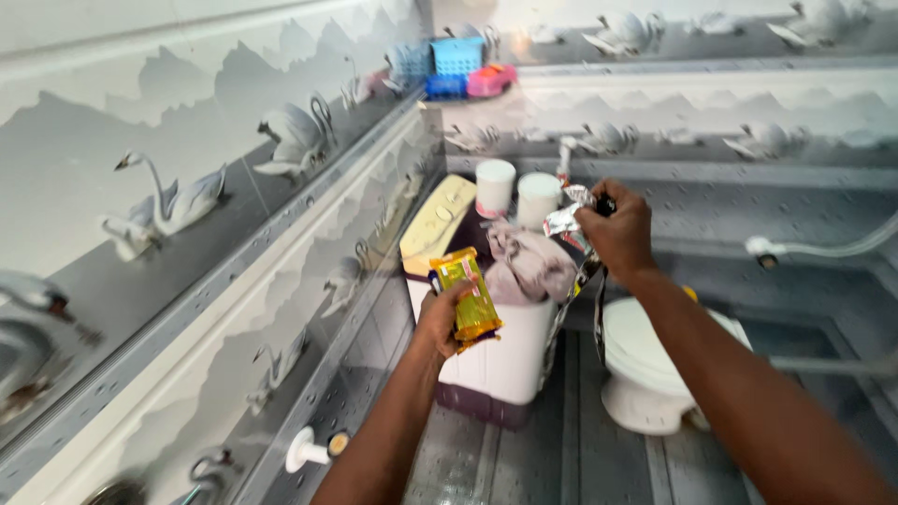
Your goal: The person gathers various packaged items, including chocolate bars and a box, from a bed and moves them to a bathroom. In the bathroom, the person places the items into white plastic containers and then stores the containers on a wall shelf.
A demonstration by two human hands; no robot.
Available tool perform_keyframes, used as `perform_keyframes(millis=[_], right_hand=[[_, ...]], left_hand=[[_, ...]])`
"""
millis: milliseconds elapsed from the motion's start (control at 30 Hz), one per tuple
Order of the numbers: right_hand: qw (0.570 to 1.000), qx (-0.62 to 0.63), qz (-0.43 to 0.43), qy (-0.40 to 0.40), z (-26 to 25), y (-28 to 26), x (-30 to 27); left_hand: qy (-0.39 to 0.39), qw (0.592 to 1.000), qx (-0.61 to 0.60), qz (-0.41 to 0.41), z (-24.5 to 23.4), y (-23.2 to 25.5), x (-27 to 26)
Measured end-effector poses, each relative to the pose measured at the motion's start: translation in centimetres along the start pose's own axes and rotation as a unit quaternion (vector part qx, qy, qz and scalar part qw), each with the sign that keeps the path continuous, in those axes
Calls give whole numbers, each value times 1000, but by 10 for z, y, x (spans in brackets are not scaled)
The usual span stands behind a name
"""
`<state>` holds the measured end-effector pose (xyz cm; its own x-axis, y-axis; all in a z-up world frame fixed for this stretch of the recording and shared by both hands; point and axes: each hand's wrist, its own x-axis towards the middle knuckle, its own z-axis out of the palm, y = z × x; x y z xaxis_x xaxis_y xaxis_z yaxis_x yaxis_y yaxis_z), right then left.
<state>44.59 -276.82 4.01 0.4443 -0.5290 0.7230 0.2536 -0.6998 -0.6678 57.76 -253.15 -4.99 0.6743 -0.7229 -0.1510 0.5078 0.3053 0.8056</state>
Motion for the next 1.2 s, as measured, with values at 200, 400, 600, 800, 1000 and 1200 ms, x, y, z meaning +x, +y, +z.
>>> perform_keyframes(millis=[200,400,600,800,1000,1200], right_hand=[[988,139,46,-54,49,53,76],[978,201,24,-44,102,98,126],[961,276,32,-21,161,144,163],[975,217,-44,27,227,190,213],[956,283,-29,79,281,228,257],[976,200,-27,82,323,289,256]], left_hand=[[83,996,17,19,13,11,67],[142,990,-1,28,-8,16,122],[166,986,-18,21,-38,27,184],[194,980,-28,27,-77,37,266],[219,975,-36,6,-102,44,348],[219,975,-14,-13,-122,29,395]])
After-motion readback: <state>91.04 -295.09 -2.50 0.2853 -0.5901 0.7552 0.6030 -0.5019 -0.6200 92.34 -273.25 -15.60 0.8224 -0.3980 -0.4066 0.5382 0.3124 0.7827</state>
